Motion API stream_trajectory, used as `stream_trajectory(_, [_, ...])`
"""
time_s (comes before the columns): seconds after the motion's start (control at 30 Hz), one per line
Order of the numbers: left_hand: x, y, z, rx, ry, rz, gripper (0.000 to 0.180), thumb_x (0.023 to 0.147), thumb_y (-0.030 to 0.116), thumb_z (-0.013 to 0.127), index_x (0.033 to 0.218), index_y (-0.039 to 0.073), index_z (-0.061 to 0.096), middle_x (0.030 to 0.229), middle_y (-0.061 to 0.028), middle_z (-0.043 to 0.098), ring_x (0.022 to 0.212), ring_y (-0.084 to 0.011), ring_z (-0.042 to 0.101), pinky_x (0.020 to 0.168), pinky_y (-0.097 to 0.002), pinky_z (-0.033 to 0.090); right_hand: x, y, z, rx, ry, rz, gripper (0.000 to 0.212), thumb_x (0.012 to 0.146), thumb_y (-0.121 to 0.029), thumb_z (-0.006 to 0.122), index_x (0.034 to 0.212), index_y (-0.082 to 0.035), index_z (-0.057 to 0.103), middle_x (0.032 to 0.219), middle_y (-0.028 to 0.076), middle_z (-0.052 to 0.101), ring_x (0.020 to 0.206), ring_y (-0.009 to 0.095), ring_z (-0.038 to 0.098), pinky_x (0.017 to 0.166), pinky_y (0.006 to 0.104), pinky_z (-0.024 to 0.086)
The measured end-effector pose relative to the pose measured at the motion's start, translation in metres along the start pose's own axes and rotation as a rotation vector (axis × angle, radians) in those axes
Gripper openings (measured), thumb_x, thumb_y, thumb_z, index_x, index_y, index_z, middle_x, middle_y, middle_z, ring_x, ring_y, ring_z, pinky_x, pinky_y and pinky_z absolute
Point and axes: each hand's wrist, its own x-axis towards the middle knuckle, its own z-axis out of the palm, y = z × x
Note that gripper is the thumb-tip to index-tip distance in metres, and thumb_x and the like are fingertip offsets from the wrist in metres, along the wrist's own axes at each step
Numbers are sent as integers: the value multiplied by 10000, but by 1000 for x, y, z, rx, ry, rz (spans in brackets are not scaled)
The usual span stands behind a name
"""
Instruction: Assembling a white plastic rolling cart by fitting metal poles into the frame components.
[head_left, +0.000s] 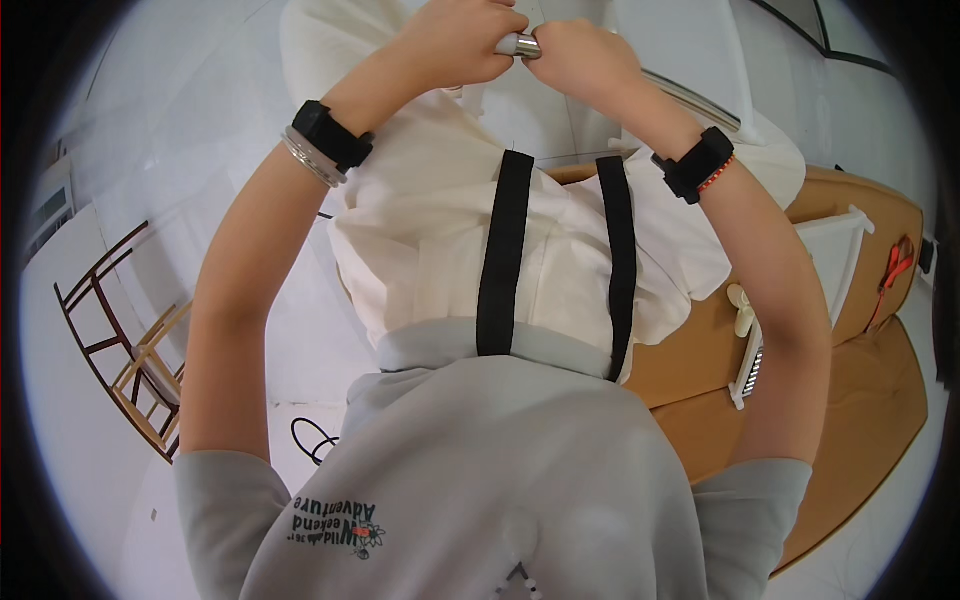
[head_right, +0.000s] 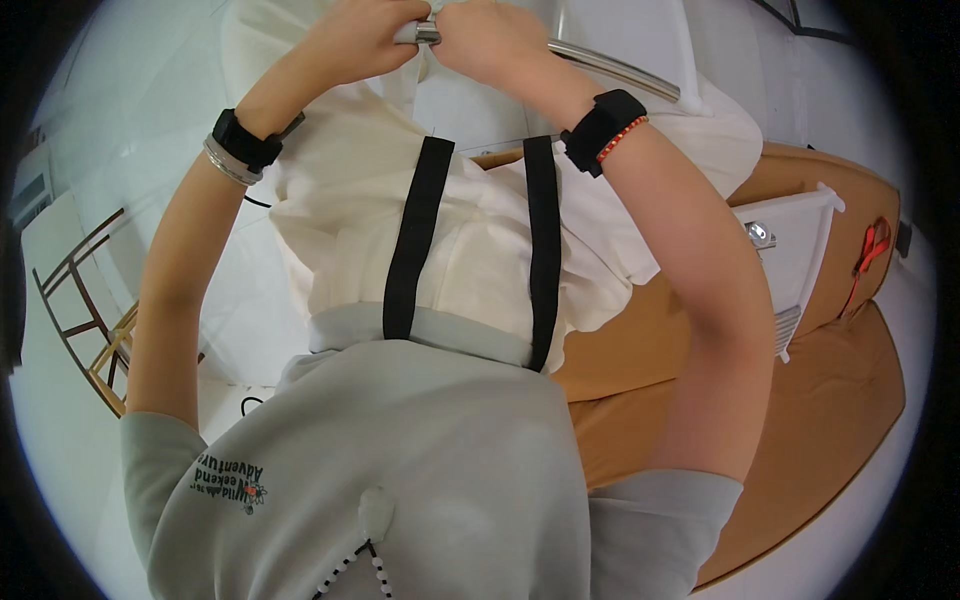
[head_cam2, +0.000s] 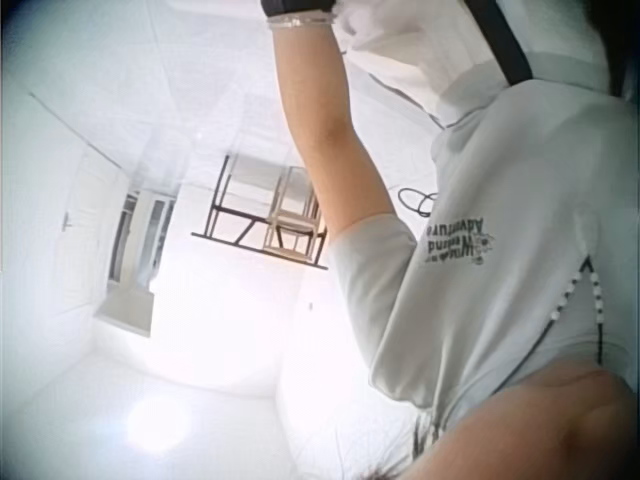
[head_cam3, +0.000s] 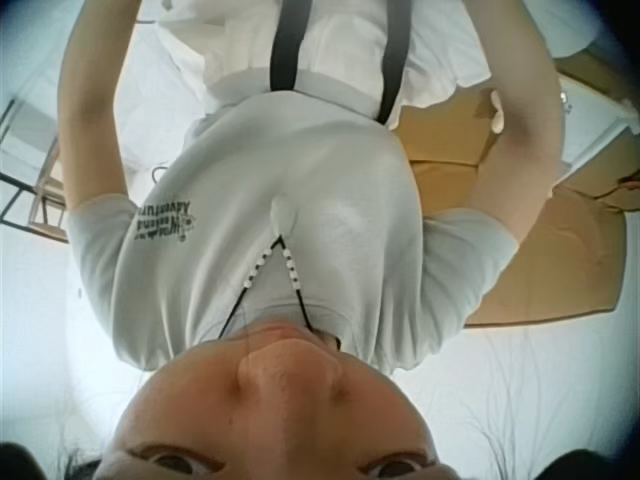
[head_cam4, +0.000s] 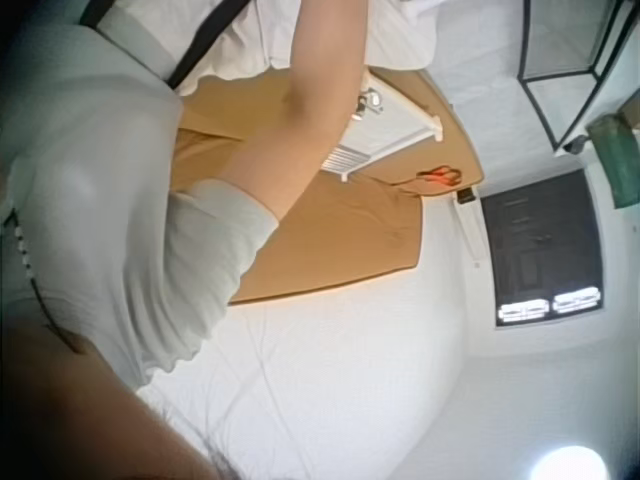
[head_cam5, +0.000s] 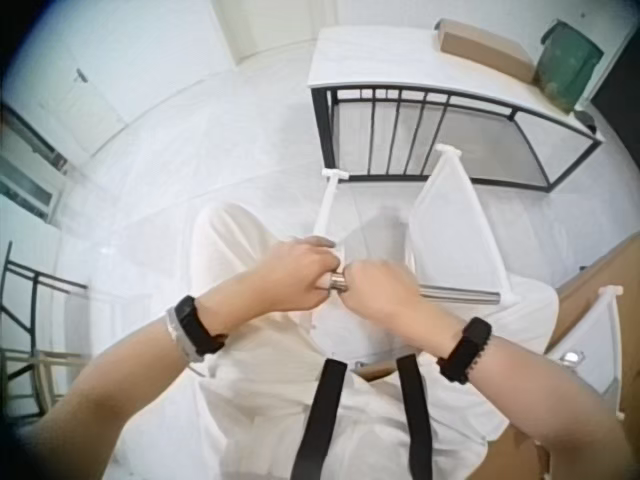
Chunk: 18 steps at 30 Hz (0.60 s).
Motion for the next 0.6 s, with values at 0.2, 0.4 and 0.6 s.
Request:
stream_trajectory(0.2, [-6,0,-3,-18,92,95,146,601,105,563,718,18,568,858,-211,600,971,-364,538,785,-413,461,-6,-5,7,-133,114,-31,187,743,-232,543,761,-66,628,693,132,622,633,317,608,533,411,482])
stream_trajectory(0.4, [-5,-5,-1,-8,54,63,220,632,109,577,846,59,591,976,-158,600,1032,-316,522,810,-400,461,-9,-2,-4,-183,195,-25,179,729,-216,556,731,-48,618,694,145,619,647,327,609,535,418,481])
stream_trajectory(0.6, [0,0,0,5,-93,-43,242,674,84,555,913,47,568,1023,-126,588,1110,-270,470,873,-400,429,-4,19,-11,3,-53,-76,267,749,-267,562,826,-19,625,793,176,619,742,331,602,660,406,482])
